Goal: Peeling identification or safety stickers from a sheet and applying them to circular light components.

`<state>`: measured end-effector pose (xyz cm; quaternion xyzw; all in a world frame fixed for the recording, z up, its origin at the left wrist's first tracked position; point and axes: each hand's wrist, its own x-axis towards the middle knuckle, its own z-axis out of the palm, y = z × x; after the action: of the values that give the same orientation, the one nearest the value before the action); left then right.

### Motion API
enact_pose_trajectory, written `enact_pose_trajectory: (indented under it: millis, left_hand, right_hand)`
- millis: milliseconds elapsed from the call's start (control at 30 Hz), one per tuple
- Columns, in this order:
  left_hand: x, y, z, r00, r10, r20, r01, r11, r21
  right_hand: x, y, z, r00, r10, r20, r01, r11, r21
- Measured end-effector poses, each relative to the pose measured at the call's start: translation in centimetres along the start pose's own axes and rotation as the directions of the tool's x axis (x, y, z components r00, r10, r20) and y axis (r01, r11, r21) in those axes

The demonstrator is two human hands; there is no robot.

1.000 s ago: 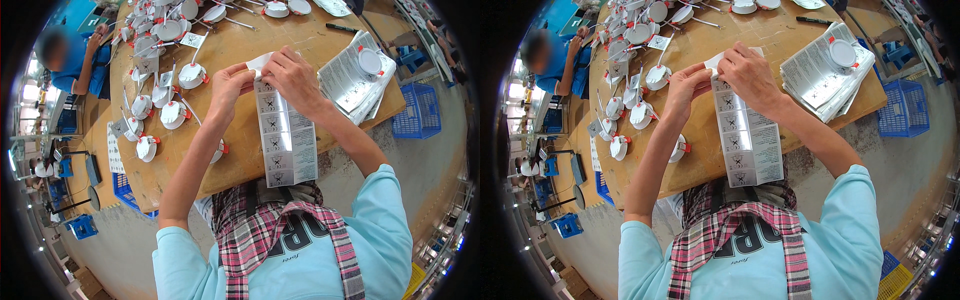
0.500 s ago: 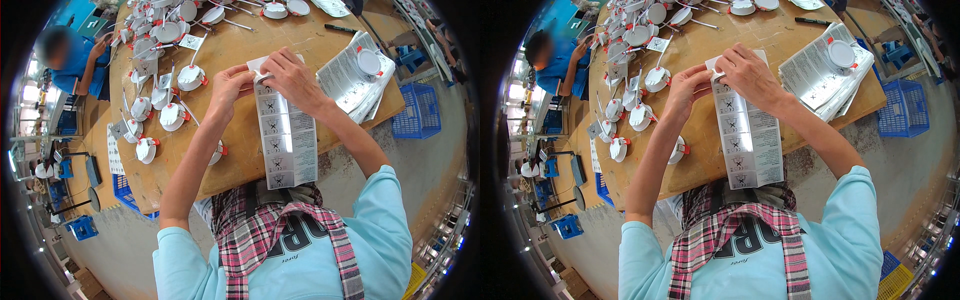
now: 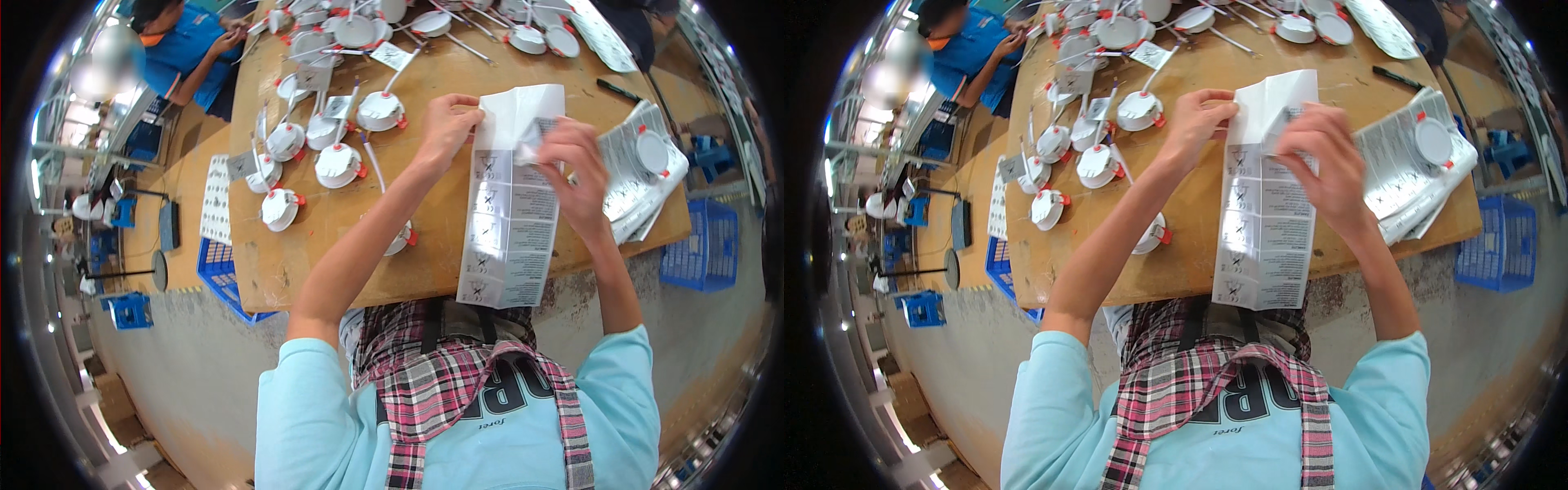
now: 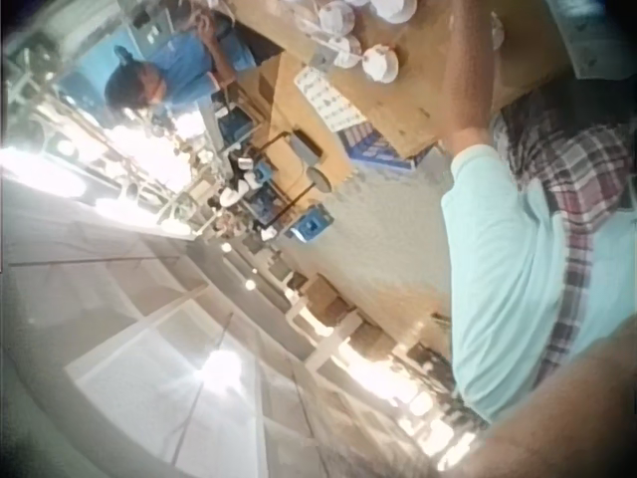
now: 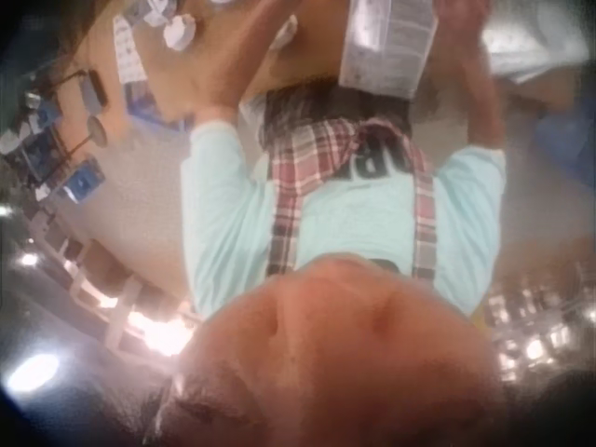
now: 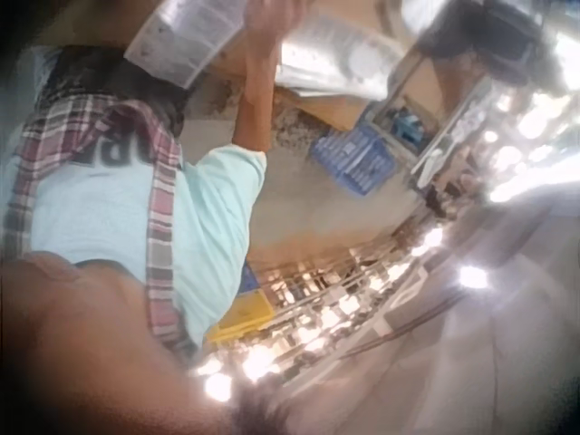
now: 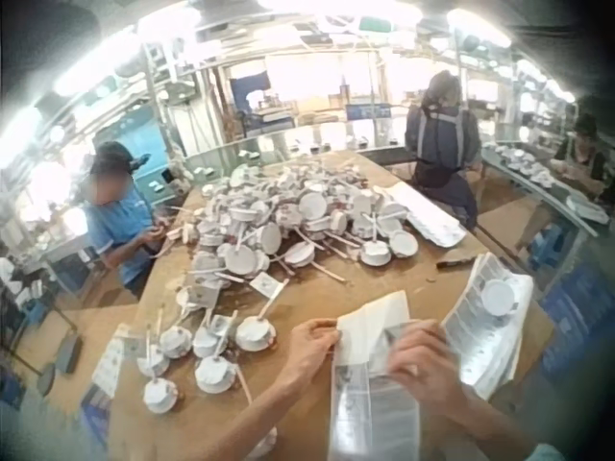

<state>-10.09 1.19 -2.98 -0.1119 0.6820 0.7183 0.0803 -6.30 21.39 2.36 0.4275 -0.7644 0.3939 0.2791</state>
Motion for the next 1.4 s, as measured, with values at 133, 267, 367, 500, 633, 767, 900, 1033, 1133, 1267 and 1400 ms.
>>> enact_pose_trajectory:
  millis: [133, 267, 367, 500, 633, 767, 900, 1033, 1133, 1267, 1400]
  left_hand:
    - [2.1, -1.9, -0.7, 0.969, 0.173, -0.174, -0.142, 0.974, 0.174]
    - [1.8, -0.7, 1.3, 0.938, 0.275, -0.212, -0.204, 0.93, 0.305]
    - [0.4, 0.1, 2.2, 0.894, 0.408, -0.185, -0.291, 0.843, 0.452]
    - [-4.7, 2.0, 2.3, 0.843, 0.536, -0.049, -0.507, 0.821, 0.264]
    - [-11.0, 4.5, 1.7, 0.872, 0.411, 0.267, -0.455, 0.881, 0.128]
    - [-12.4, 4.3, 0.9, 0.899, 0.282, 0.335, -0.337, 0.934, 0.12]
    - [-13.9, 3.7, -0.6, 0.942, 0.226, 0.246, -0.171, 0.959, -0.227]
    - [-15.5, 2.8, -1.9, 0.968, 0.234, 0.092, -0.172, 0.884, -0.435]
    - [-16.5, 1.7, -3.4, 0.938, 0.343, -0.037, -0.345, 0.93, -0.128]
    - [-18.1, -0.2, -5.6, 0.739, 0.642, -0.204, -0.425, 0.679, 0.599]
    - [-18.9, -3.8, -7.7, 0.826, 0.553, -0.114, -0.216, 0.497, 0.84]
  right_hand:
    - [-0.3, -1.5, -4.3, 0.96, 0.115, -0.253, -0.062, 0.976, 0.211]
    - [-0.8, -1.7, -12.1, 0.86, 0.329, -0.39, -0.131, 0.881, 0.454]
    - [0.7, -3.4, -11.5, 0.899, 0.38, -0.22, -0.332, 0.916, 0.226]
    - [2.0, -3.7, -7.7, 0.832, 0.546, 0.097, -0.554, 0.819, 0.149]
    - [3.6, -4.7, -4.9, 0.855, 0.469, 0.221, -0.499, 0.86, 0.108]
    - [4.5, -5.6, -2.8, 0.858, 0.302, 0.416, -0.389, 0.911, 0.141]
    - [3.4, -5.4, -1.4, 0.901, 0.364, 0.235, -0.407, 0.897, 0.174]
    - [1.5, -5.7, -0.2, 0.745, 0.469, 0.474, -0.632, 0.723, 0.279]
    - [1.5, -6.3, 0.1, 0.612, 0.595, 0.522, -0.786, 0.528, 0.32]
    - [1.6, -6.3, 0.2, 0.6, 0.684, 0.415, -0.791, 0.586, 0.177]
    - [2.2, -7.0, 1.3, 0.551, 0.688, 0.473, -0.831, 0.506, 0.231]
